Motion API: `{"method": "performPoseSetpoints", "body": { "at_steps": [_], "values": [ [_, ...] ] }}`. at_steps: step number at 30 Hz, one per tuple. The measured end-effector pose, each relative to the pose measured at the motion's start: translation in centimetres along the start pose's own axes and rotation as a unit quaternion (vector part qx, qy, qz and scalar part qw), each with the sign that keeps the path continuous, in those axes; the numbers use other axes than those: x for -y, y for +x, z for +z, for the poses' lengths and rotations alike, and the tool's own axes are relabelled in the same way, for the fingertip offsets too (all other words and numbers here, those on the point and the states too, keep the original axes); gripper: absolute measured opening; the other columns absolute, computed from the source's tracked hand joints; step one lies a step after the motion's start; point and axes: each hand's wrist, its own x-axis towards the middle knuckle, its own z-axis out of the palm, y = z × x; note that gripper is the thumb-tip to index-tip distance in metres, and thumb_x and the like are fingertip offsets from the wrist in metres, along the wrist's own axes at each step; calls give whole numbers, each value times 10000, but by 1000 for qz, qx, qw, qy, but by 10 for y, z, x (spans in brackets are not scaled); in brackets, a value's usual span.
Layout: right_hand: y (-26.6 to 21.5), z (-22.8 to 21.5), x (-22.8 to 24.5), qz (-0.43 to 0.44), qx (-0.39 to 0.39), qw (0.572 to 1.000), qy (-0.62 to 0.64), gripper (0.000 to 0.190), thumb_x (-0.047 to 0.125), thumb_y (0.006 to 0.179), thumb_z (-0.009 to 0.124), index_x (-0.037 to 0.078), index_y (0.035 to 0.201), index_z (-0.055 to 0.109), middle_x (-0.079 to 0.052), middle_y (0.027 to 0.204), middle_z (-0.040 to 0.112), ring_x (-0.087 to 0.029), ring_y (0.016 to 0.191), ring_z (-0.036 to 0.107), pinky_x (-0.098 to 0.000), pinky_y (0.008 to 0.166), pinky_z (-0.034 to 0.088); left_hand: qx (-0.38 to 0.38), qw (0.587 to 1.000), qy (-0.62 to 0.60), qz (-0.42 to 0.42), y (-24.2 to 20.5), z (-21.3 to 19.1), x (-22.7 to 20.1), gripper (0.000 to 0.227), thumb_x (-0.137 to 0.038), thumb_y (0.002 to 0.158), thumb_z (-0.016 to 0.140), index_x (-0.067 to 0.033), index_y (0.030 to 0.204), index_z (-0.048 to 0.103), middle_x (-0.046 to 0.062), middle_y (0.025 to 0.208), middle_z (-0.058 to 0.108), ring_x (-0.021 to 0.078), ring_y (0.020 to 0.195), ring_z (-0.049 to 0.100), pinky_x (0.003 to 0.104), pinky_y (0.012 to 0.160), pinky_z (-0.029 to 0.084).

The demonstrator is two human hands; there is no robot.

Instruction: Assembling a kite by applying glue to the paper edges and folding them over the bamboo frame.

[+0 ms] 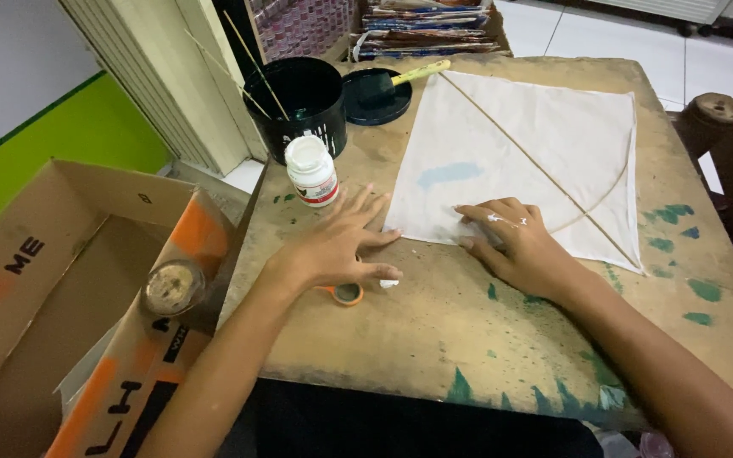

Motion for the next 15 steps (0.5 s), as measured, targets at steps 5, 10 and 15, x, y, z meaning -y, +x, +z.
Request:
{"method": "performPoseSetpoints", "body": {
  "at_steps": [5,10,15],
  "values": [
    [0,3,-5,9,-1,1000,-2,454,305,971,640,162,1395,566,-26,1158,650,-298,1216,567,-541,1003,408,-29,999,-15,12,0,-8,0,751,-811,822,504,-300,1357,634,142,1617,351,365,1525,240,566,1243,168],
    [0,0,-1,6,-4,1000,6,445,313,981,627,156,1394,570,-30,1152,655,-299,1208,571,-534,989,413,-55,998,-29,33,1,-5,0,730,-779,845,513,-310,1399,594,139,1604,381,364,1507,286,541,1239,216],
    [0,1,0,9,-4,1000,14,465,290,964,652,133,1394,572,-63,1162,663,-325,1219,573,-546,982,421,-54,998,-19,27,4,2,3,747,-832,808,490,-316,1320,666,128,1612,372,351,1528,246,550,1240,183]
  ]
}}
